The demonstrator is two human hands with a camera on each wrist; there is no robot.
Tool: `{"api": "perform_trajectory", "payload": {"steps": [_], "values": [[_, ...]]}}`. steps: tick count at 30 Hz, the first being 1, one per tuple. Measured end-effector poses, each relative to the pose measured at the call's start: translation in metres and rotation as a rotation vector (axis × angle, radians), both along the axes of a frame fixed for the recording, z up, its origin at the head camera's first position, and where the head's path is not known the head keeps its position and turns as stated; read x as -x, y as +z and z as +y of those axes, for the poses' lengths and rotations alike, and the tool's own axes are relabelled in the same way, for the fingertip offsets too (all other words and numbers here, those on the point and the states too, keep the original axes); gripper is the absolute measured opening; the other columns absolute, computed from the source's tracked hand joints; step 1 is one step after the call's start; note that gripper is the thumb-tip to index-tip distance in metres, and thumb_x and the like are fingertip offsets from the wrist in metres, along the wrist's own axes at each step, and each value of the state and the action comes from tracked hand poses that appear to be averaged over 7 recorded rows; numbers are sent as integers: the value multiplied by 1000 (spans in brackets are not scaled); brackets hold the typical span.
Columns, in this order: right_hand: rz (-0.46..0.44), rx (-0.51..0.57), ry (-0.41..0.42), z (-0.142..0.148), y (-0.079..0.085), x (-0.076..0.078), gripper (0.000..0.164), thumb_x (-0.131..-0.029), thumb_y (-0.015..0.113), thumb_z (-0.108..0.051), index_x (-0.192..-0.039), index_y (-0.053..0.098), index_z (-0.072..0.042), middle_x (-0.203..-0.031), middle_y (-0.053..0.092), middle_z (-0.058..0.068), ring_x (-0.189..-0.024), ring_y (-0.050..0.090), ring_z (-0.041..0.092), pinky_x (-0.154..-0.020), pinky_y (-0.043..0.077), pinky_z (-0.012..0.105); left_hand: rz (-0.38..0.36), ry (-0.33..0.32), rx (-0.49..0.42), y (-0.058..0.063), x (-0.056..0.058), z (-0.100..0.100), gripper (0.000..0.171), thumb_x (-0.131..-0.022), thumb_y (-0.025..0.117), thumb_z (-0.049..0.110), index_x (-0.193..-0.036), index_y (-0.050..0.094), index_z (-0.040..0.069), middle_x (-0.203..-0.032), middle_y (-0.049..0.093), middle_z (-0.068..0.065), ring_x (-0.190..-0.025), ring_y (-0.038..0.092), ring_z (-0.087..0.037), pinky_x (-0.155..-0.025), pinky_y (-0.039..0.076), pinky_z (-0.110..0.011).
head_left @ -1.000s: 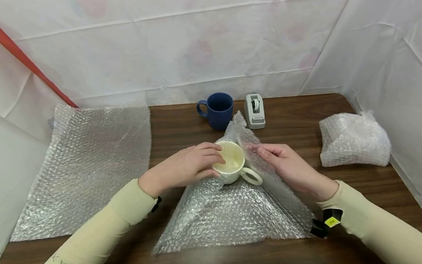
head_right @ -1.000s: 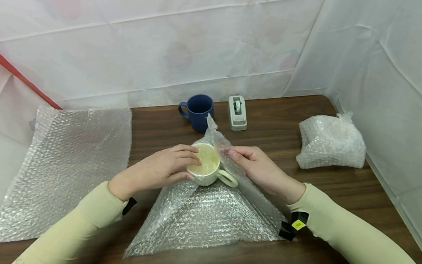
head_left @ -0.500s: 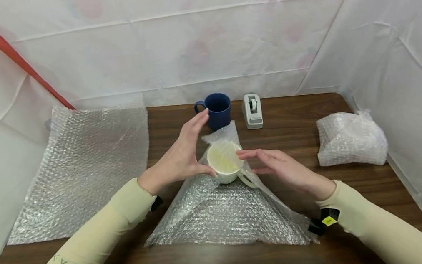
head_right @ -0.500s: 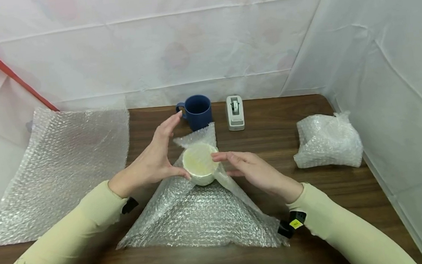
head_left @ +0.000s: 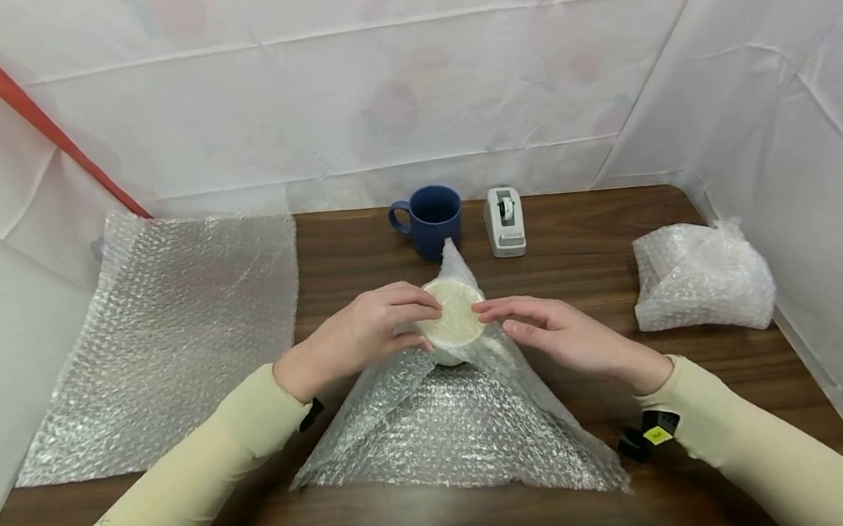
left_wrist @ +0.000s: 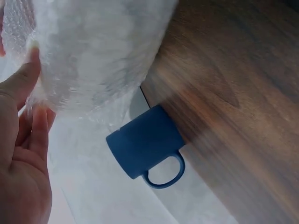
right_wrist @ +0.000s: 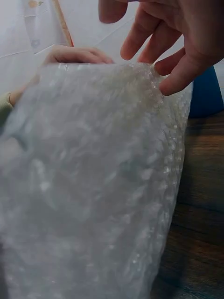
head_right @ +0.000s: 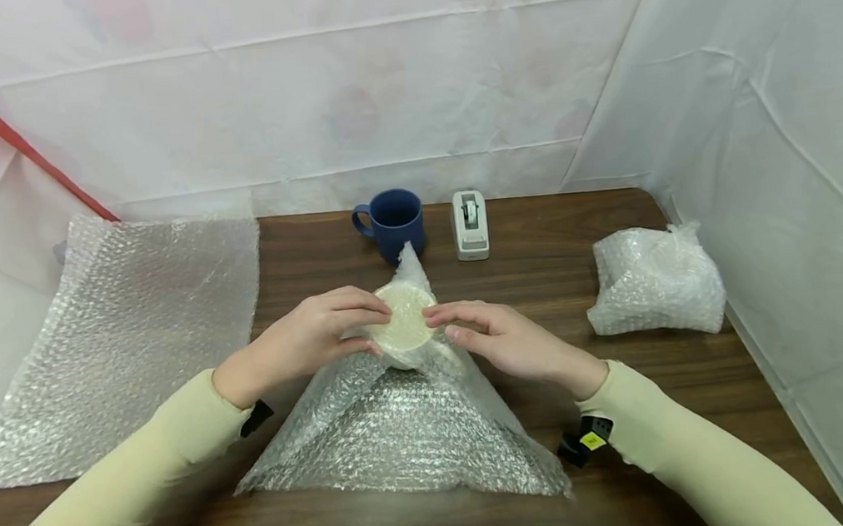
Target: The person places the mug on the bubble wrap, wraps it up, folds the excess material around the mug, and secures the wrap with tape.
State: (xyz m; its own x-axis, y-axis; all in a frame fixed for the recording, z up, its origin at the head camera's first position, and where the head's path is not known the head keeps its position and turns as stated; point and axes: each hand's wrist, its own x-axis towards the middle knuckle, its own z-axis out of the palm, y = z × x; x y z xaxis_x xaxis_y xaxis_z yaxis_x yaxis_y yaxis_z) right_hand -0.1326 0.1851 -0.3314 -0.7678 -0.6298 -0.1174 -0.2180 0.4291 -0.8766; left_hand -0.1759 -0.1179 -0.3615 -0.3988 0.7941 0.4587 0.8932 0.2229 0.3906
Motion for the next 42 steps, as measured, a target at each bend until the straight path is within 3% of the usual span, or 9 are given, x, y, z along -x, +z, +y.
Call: {"api": "perform_trajectory", "payload": {"steps": [7,10,15,20,23,28,32,36,42], "values": [[129,-69,125,8,4,3,38,-103,53,-12,-141,56,-15,-155,41,-2,-142,35,20,-112,34,44,0,-85,152,3,-1,1,29,-91,72,4,-120,70,2,-120,68,-6,-118,60,-21,-102,46,-30],[279,-143,192,12,8,6,44,-100,56,-2,-142,55,-13,-157,39,3,-140,39,21,-110,38,42,49,-94,227,3,-1,2,29,-94,70,11,-123,69,6,-121,68,-3,-119,59,-19,-106,42,-32],[579,-308,290,10,13,12,55,-90,60,12,-142,55,-9,-155,41,8,-142,37,24,-108,40,43,106,-54,339,4,0,3,27,-97,68,21,-122,69,14,-120,67,2,-117,58,-15,-111,33,-43],[772,-408,402,1,8,16,59,-87,71,5,-142,55,-7,-153,44,7,-146,29,28,-110,38,42,93,-53,390,4,1,4,28,-98,65,22,-125,67,15,-121,66,2,-121,53,-18,-114,30,-46],[769,-397,435,-3,5,19,57,-87,72,2,-141,56,-7,-152,45,8,-146,27,31,-108,40,42,91,-62,398,4,1,6,29,-99,64,21,-126,67,14,-122,65,2,-123,50,-20,-114,30,-43],[618,-403,433,-7,6,20,48,-96,58,0,-144,54,-10,-153,44,3,-149,21,28,-106,43,41,71,-60,413,4,-1,7,30,-99,63,20,-128,65,13,-125,64,1,-125,49,-21,-113,30,-39],[541,-463,385,-13,3,15,45,-102,53,-21,-146,51,-12,-152,45,0,-150,14,25,-109,38,44,46,-41,424,4,-4,8,32,-100,61,19,-131,62,12,-129,63,0,-128,48,-22,-114,30,-41],[574,-507,320,-21,-3,8,47,-103,54,-37,-143,54,-13,-146,51,0,-150,14,25,-106,42,42,31,-21,417,4,-5,9,33,-101,61,20,-133,62,12,-130,63,0,-127,48,-21,-112,32,-40],[658,-502,269,-27,-10,4,40,-100,62,-33,-134,61,-13,-136,59,0,-148,21,27,-102,46,41,-1,7,341,5,-4,5,35,-99,64,26,-130,62,10,-128,63,-2,-126,50,-20,-109,38,-38]]}}
